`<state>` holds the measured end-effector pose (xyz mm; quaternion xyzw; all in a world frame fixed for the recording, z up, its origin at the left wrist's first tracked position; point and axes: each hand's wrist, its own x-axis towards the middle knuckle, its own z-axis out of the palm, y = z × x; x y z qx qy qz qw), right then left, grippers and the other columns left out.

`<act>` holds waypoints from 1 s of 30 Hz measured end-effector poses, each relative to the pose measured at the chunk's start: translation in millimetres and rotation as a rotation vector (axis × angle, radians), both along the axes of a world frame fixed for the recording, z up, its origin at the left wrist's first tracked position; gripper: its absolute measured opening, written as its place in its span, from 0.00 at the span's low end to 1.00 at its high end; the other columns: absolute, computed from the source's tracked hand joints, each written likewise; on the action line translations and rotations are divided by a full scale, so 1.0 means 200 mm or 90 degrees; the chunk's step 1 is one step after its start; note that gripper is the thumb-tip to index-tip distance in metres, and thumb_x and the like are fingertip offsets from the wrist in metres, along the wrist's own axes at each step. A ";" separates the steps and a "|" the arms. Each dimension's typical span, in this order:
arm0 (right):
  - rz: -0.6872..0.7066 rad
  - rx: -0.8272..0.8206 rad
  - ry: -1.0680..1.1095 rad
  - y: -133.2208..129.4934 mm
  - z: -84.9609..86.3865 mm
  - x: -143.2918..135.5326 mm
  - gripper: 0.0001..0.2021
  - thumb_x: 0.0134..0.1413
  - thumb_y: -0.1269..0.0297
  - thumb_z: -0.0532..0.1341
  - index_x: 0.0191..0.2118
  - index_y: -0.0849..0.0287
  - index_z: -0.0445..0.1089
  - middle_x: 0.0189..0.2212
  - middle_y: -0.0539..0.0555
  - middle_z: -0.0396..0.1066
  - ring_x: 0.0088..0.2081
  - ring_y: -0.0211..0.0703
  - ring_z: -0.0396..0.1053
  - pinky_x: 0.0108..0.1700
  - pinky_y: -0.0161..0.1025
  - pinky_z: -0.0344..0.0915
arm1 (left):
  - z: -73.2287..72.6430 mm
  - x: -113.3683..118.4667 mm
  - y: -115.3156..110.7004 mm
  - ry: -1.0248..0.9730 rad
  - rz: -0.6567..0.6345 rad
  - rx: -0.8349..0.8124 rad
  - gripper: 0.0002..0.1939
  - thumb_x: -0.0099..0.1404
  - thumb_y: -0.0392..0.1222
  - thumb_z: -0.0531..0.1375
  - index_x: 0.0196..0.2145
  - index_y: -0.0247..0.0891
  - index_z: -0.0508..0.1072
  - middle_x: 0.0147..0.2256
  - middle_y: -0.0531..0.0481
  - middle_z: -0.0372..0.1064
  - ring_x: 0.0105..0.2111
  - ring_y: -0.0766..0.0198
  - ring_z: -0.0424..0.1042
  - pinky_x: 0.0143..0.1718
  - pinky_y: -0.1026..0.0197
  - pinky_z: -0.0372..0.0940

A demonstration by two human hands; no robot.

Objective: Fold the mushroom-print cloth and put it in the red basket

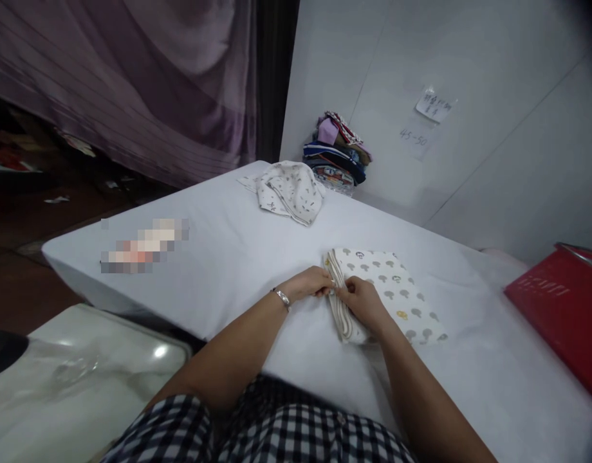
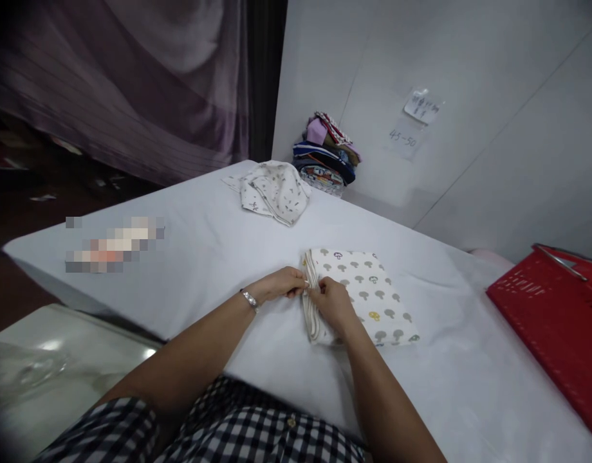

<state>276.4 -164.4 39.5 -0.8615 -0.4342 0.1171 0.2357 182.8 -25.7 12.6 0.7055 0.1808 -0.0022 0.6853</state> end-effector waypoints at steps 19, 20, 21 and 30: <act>0.000 0.006 -0.065 0.04 0.00 -0.05 0.05 0.46 0.65 0.56 0.28 0.60 0.65 0.22 0.50 0.66 0.24 0.37 0.59 0.27 0.33 0.50 | 0.03 0.00 -0.01 0.059 0.056 -0.022 0.09 0.49 0.38 0.54 0.15 0.35 0.62 0.12 0.56 0.57 0.13 0.74 0.53 0.16 0.67 0.46; -0.003 0.007 -0.065 0.04 0.00 -0.05 0.04 0.46 0.64 0.56 0.28 0.59 0.65 0.22 0.50 0.66 0.24 0.37 0.59 0.27 0.33 0.50 | 0.03 0.00 -0.01 0.063 0.057 -0.026 0.09 0.49 0.38 0.54 0.15 0.35 0.62 0.12 0.56 0.57 0.13 0.74 0.54 0.16 0.67 0.46; -0.007 0.006 -0.063 0.03 0.00 -0.06 0.04 0.46 0.64 0.56 0.28 0.59 0.65 0.22 0.50 0.66 0.25 0.37 0.59 0.27 0.33 0.50 | 0.04 0.00 -0.01 0.068 0.058 -0.031 0.08 0.49 0.38 0.54 0.15 0.34 0.63 0.13 0.55 0.58 0.13 0.73 0.54 0.15 0.67 0.46; 0.003 0.023 0.003 0.01 0.01 -0.04 0.06 0.47 0.62 0.58 0.29 0.60 0.66 0.23 0.50 0.67 0.26 0.37 0.62 0.28 0.34 0.54 | 0.03 -0.01 0.01 0.065 0.029 -0.029 0.14 0.52 0.47 0.58 0.18 0.33 0.65 0.15 0.55 0.60 0.14 0.73 0.55 0.16 0.67 0.47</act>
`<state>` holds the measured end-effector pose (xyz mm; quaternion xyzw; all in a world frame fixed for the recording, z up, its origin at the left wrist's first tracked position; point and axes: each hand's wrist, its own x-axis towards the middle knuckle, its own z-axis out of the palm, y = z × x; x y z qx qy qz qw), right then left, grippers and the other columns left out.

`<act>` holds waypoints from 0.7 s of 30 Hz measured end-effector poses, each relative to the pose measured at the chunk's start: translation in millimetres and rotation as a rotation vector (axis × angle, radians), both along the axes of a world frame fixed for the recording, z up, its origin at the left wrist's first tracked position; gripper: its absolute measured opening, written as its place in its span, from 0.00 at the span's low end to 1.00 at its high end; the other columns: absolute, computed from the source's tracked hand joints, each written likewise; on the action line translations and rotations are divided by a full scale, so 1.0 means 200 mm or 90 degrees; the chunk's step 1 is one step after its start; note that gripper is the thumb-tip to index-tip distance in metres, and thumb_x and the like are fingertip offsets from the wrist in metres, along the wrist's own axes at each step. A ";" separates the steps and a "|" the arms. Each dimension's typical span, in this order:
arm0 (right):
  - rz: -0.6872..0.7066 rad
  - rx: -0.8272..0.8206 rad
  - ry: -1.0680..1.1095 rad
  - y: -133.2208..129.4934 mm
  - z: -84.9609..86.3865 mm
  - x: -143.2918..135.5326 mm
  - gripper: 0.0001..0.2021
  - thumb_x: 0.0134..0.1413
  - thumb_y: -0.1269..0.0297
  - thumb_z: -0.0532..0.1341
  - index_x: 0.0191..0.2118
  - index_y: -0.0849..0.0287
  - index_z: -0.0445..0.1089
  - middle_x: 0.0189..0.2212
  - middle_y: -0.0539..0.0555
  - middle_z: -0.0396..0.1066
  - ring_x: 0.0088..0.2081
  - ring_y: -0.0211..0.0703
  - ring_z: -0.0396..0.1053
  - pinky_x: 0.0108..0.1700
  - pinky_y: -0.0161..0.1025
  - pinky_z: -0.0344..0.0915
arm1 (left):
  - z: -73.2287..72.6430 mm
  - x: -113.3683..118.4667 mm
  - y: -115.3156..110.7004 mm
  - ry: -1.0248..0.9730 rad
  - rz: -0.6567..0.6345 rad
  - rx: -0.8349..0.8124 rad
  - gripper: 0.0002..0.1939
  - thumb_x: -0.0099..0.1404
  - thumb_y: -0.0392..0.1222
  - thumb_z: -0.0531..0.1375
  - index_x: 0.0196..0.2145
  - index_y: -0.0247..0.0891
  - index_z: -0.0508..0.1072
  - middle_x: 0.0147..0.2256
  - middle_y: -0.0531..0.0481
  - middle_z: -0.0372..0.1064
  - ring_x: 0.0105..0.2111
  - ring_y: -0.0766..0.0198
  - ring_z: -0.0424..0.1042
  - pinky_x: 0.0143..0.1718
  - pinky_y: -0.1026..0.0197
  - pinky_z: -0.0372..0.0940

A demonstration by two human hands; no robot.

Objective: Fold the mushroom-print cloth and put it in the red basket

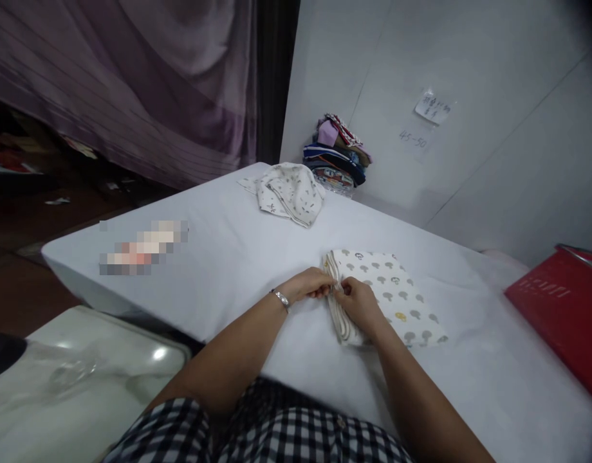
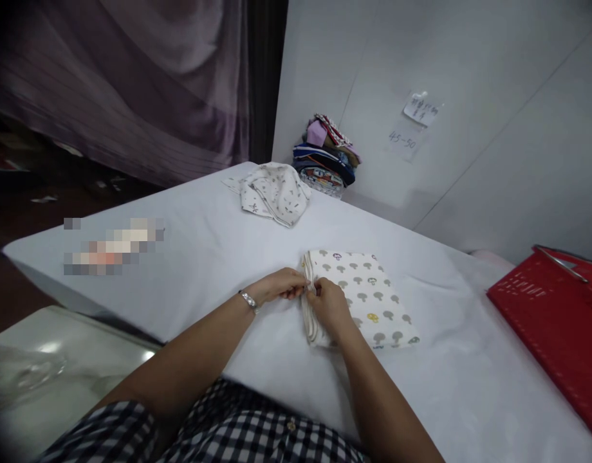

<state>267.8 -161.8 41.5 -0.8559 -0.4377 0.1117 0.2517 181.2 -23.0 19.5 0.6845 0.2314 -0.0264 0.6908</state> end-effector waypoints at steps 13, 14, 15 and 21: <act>-0.019 0.091 0.325 -0.03 -0.05 0.06 0.10 0.47 0.59 0.58 0.31 0.61 0.66 0.18 0.46 0.62 0.16 0.32 0.58 0.18 0.30 0.58 | -0.01 0.00 0.00 -0.022 -0.034 -0.006 0.10 0.52 0.42 0.57 0.18 0.34 0.64 0.15 0.55 0.61 0.15 0.73 0.57 0.15 0.68 0.47; -0.018 0.091 0.325 -0.03 -0.05 0.06 0.10 0.47 0.60 0.58 0.31 0.61 0.66 0.18 0.46 0.62 0.16 0.32 0.59 0.18 0.30 0.58 | -0.01 0.00 0.00 -0.020 -0.031 -0.003 0.10 0.51 0.42 0.56 0.18 0.34 0.64 0.15 0.55 0.61 0.15 0.73 0.57 0.15 0.68 0.46; -0.017 0.090 0.322 -0.02 -0.05 0.06 0.09 0.46 0.60 0.58 0.31 0.61 0.66 0.18 0.46 0.62 0.17 0.32 0.59 0.18 0.30 0.58 | -0.01 0.00 0.00 -0.019 -0.029 -0.002 0.09 0.51 0.41 0.56 0.18 0.34 0.64 0.15 0.55 0.61 0.15 0.73 0.56 0.15 0.68 0.46; -0.008 0.084 0.253 -0.01 -0.06 0.05 0.08 0.46 0.62 0.56 0.31 0.61 0.66 0.18 0.47 0.64 0.17 0.33 0.60 0.19 0.30 0.57 | -0.01 0.00 0.00 -0.026 -0.035 -0.001 0.09 0.51 0.40 0.55 0.17 0.34 0.64 0.14 0.55 0.60 0.14 0.74 0.54 0.15 0.68 0.47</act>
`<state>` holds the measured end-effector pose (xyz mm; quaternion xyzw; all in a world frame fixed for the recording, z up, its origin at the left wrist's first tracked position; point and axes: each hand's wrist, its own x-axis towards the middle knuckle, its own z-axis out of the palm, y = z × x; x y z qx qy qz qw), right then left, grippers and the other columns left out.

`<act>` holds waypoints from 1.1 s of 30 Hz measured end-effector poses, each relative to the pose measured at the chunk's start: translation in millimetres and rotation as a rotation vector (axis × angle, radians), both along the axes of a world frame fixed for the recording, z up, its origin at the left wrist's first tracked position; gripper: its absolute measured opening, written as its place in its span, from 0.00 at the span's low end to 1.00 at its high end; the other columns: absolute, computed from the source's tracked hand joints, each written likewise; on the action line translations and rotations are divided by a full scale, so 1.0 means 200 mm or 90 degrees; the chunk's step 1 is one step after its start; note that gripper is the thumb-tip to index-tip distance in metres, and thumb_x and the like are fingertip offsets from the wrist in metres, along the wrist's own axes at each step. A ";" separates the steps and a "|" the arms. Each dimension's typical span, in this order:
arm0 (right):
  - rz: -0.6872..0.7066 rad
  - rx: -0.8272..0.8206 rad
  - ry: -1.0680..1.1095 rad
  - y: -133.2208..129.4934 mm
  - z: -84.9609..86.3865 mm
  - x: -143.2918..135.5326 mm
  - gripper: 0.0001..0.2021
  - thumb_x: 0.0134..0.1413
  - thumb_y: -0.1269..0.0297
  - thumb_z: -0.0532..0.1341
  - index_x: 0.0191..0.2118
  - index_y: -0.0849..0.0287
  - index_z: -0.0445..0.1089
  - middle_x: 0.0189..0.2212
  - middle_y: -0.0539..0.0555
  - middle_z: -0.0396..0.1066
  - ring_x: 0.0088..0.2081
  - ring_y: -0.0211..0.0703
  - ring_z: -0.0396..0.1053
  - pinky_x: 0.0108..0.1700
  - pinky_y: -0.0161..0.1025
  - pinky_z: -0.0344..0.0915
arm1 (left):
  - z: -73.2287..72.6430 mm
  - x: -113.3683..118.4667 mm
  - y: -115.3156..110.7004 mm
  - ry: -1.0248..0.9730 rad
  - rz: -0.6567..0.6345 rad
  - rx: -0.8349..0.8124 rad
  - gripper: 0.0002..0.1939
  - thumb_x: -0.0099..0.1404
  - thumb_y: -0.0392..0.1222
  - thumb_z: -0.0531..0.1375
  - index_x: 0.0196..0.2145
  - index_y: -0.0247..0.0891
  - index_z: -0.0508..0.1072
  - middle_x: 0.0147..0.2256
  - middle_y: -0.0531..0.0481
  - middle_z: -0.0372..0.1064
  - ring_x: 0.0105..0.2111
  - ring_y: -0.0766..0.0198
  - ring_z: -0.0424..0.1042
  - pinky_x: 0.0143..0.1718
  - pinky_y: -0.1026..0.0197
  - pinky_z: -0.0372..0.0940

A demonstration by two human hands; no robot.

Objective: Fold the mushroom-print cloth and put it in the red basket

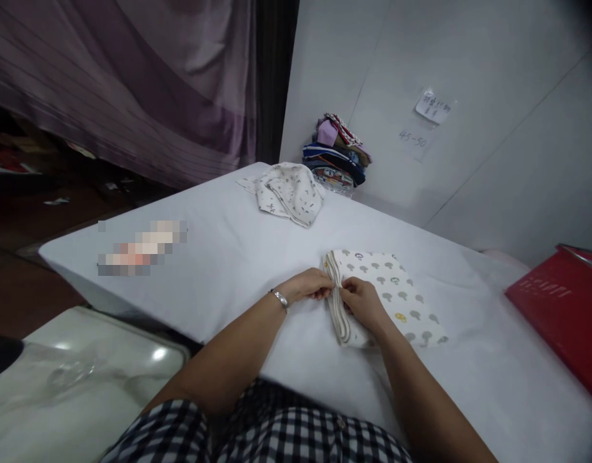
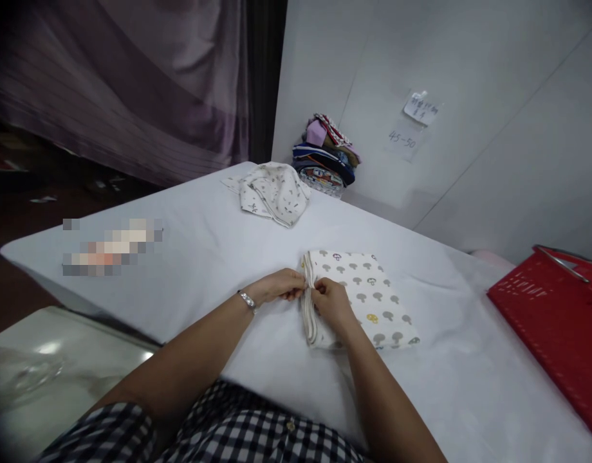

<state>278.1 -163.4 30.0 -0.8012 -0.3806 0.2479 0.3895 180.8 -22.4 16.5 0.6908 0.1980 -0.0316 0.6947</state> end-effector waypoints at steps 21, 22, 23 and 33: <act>0.167 0.033 -0.300 -0.16 0.08 -0.11 0.15 0.55 0.66 0.52 0.46 0.59 0.67 0.41 0.57 0.69 0.40 0.42 0.67 0.43 0.39 0.64 | -0.01 0.03 -0.04 0.039 0.074 0.050 0.17 0.58 0.48 0.56 0.19 0.34 0.65 0.15 0.54 0.62 0.13 0.72 0.56 0.17 0.67 0.52; 0.158 0.045 -0.334 -0.20 0.06 -0.12 0.17 0.57 0.64 0.51 0.50 0.59 0.65 0.46 0.59 0.67 0.45 0.45 0.66 0.47 0.42 0.63 | -0.01 0.03 -0.05 0.035 0.077 0.049 0.16 0.58 0.47 0.55 0.18 0.34 0.64 0.15 0.54 0.62 0.13 0.72 0.57 0.17 0.67 0.52; 0.157 0.048 -0.379 -0.23 0.04 -0.13 0.19 0.58 0.62 0.51 0.54 0.60 0.63 0.50 0.61 0.65 0.50 0.48 0.63 0.51 0.45 0.61 | -0.01 0.03 -0.05 0.032 0.079 0.047 0.16 0.59 0.47 0.55 0.18 0.34 0.64 0.15 0.54 0.62 0.13 0.72 0.57 0.17 0.66 0.52; 0.265 -0.015 -0.635 -0.34 -0.17 -0.27 0.30 0.55 0.60 0.57 0.61 0.68 0.53 0.63 0.68 0.43 0.64 0.57 0.36 0.61 0.58 0.44 | -0.03 0.05 -0.07 0.022 0.104 0.078 0.16 0.61 0.45 0.52 0.19 0.35 0.63 0.14 0.55 0.60 0.12 0.73 0.57 0.16 0.68 0.52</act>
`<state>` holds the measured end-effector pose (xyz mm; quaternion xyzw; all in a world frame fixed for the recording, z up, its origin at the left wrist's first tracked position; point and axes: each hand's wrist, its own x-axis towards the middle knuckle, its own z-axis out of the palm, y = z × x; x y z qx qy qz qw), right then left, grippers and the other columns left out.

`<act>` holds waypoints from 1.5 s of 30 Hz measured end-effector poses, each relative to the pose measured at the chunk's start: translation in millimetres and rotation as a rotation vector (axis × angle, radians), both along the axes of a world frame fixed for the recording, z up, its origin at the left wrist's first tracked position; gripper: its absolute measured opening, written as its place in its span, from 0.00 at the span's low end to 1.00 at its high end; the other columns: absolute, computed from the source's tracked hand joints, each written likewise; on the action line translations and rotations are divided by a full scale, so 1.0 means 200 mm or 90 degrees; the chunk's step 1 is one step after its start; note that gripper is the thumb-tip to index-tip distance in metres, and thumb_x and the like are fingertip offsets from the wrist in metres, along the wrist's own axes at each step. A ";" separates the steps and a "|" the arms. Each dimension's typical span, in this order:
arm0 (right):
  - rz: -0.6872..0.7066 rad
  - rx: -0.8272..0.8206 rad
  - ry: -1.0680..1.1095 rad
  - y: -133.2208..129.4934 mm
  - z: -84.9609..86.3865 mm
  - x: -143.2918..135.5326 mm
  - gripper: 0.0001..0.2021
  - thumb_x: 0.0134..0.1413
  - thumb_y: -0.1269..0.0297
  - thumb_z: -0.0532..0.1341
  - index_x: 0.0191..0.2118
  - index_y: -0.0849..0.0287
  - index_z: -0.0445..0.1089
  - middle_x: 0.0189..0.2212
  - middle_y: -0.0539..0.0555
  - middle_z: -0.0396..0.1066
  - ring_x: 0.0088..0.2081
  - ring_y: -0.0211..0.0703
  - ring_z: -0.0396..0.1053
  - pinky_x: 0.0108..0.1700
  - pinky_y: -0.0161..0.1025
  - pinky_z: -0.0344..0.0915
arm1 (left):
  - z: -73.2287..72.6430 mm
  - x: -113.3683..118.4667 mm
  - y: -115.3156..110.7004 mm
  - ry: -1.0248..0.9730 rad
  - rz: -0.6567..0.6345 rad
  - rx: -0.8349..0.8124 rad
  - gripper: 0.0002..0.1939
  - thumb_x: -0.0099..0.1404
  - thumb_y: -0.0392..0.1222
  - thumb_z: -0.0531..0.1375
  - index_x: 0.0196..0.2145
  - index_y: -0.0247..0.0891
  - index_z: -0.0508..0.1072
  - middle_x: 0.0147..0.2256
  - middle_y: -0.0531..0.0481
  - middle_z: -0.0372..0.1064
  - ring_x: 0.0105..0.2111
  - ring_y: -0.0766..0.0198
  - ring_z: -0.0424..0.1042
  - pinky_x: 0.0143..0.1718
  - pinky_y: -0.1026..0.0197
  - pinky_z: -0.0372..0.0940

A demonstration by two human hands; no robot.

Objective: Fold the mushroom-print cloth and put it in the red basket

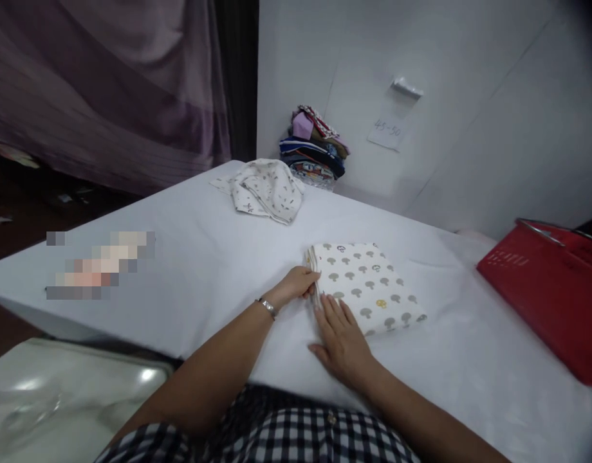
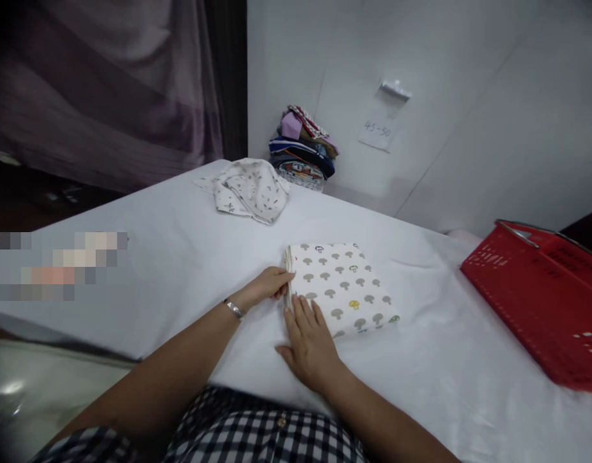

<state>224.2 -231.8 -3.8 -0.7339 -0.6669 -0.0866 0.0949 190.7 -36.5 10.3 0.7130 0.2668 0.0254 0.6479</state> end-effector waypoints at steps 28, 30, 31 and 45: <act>-0.273 -0.183 0.380 0.84 0.30 0.57 0.17 0.50 0.54 0.61 0.42 0.62 0.66 0.16 0.50 0.65 0.19 0.39 0.64 0.25 0.34 0.57 | -0.07 0.01 0.00 0.035 -0.010 0.105 0.15 0.60 0.47 0.51 0.23 0.35 0.64 0.16 0.54 0.61 0.13 0.70 0.60 0.14 0.68 0.53; -0.240 -0.229 0.429 0.85 0.31 0.58 0.14 0.51 0.58 0.60 0.42 0.60 0.65 0.15 0.47 0.64 0.16 0.36 0.61 0.22 0.33 0.56 | -0.06 0.01 0.00 0.040 -0.012 0.103 0.14 0.60 0.47 0.51 0.23 0.35 0.64 0.16 0.54 0.62 0.13 0.70 0.61 0.14 0.68 0.53; -0.223 -0.249 0.457 0.85 0.31 0.58 0.11 0.52 0.59 0.59 0.40 0.59 0.66 0.15 0.47 0.64 0.15 0.35 0.60 0.20 0.32 0.56 | -0.06 0.01 0.00 0.042 -0.013 0.101 0.13 0.59 0.46 0.52 0.23 0.35 0.64 0.16 0.54 0.62 0.13 0.70 0.61 0.14 0.68 0.54; -0.170 -0.304 0.734 0.78 0.37 0.67 0.07 0.49 0.68 0.59 0.36 0.60 0.62 0.22 0.48 0.70 0.17 0.31 0.64 0.16 0.26 0.56 | -0.05 0.01 0.00 0.035 -0.023 0.106 0.11 0.58 0.44 0.51 0.24 0.35 0.64 0.19 0.51 0.65 0.14 0.68 0.64 0.14 0.67 0.58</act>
